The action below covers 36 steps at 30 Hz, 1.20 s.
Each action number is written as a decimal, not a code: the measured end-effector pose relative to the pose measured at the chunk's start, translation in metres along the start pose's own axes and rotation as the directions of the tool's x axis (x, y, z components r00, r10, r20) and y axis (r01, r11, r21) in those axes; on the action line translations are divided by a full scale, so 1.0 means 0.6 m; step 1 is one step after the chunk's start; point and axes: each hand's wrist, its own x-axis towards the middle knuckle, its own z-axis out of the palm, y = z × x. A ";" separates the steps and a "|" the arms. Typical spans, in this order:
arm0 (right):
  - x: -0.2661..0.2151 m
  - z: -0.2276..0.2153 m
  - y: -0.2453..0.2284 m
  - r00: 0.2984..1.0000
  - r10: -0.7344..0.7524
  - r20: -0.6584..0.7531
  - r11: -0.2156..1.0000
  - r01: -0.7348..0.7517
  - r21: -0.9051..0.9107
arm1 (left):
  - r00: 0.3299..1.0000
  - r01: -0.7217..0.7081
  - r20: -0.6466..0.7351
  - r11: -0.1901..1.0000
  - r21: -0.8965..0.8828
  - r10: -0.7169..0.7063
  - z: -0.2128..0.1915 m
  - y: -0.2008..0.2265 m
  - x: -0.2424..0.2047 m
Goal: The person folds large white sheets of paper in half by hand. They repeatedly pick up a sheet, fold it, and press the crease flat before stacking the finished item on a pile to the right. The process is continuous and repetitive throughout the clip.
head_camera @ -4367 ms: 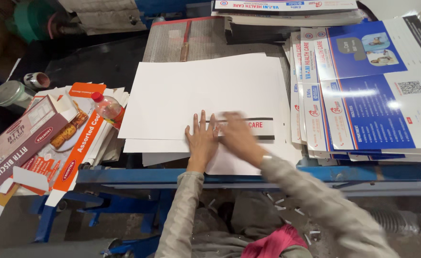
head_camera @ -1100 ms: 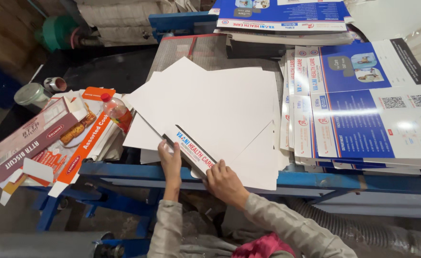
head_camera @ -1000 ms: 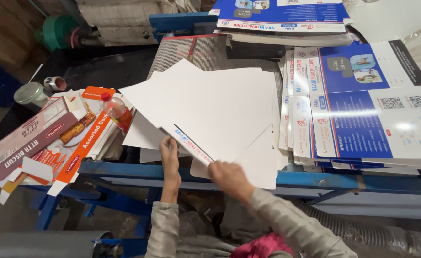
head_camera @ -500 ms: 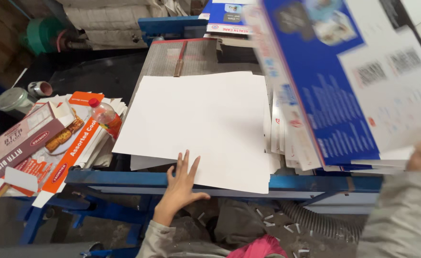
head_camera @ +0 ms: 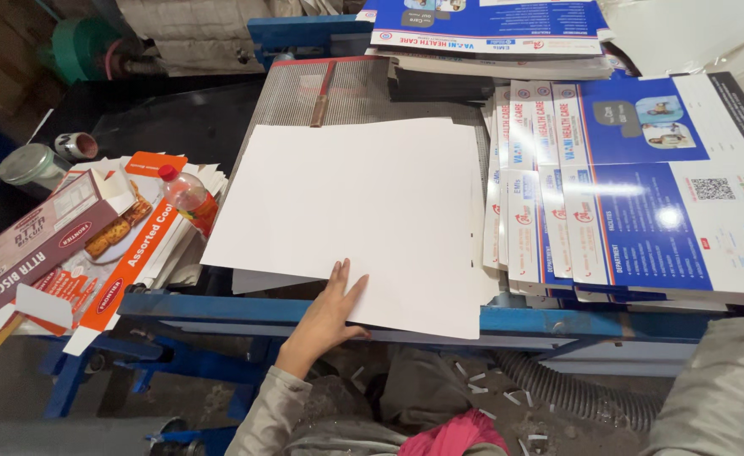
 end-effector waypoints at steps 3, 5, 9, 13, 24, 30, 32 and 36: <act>-0.043 0.017 -0.019 0.992 -0.048 0.113 0.991 0.061 -0.121 | 1.000 -0.009 0.018 0.994 0.106 0.007 -0.006 0.010 0.002; -0.113 0.048 -0.036 0.944 -0.098 0.315 0.973 0.158 -0.171 | 0.988 0.039 0.136 0.965 0.257 -0.076 -0.011 0.018 0.015; -0.317 0.160 -0.108 0.388 -0.355 0.851 0.812 0.579 0.074 | 0.990 -0.017 0.138 0.957 0.291 -0.024 -0.005 0.015 0.037; -0.391 0.216 -0.201 0.028 -0.070 0.997 0.515 0.857 0.012 | 0.984 -0.023 0.179 0.967 0.253 -0.023 -0.009 -0.004 0.037; -0.273 0.277 -0.157 -0.146 -0.196 0.970 0.818 0.521 0.244 | 0.949 -0.156 0.257 0.981 -0.119 0.182 -0.044 -0.099 0.090; -0.216 0.320 -0.106 0.124 -0.076 0.989 0.970 0.240 0.044 | 0.910 0.367 -0.065 0.870 -0.329 -0.409 -0.019 -0.109 0.117; -0.230 0.329 -0.100 0.238 -0.100 0.966 0.948 0.318 0.020 | 0.861 0.466 -0.048 0.823 -0.326 -0.506 -0.015 -0.087 0.123; -0.298 0.328 -0.108 0.459 -0.274 0.845 0.832 0.553 -0.031 | 0.839 0.340 -0.528 0.884 0.319 -0.132 0.038 -0.027 0.174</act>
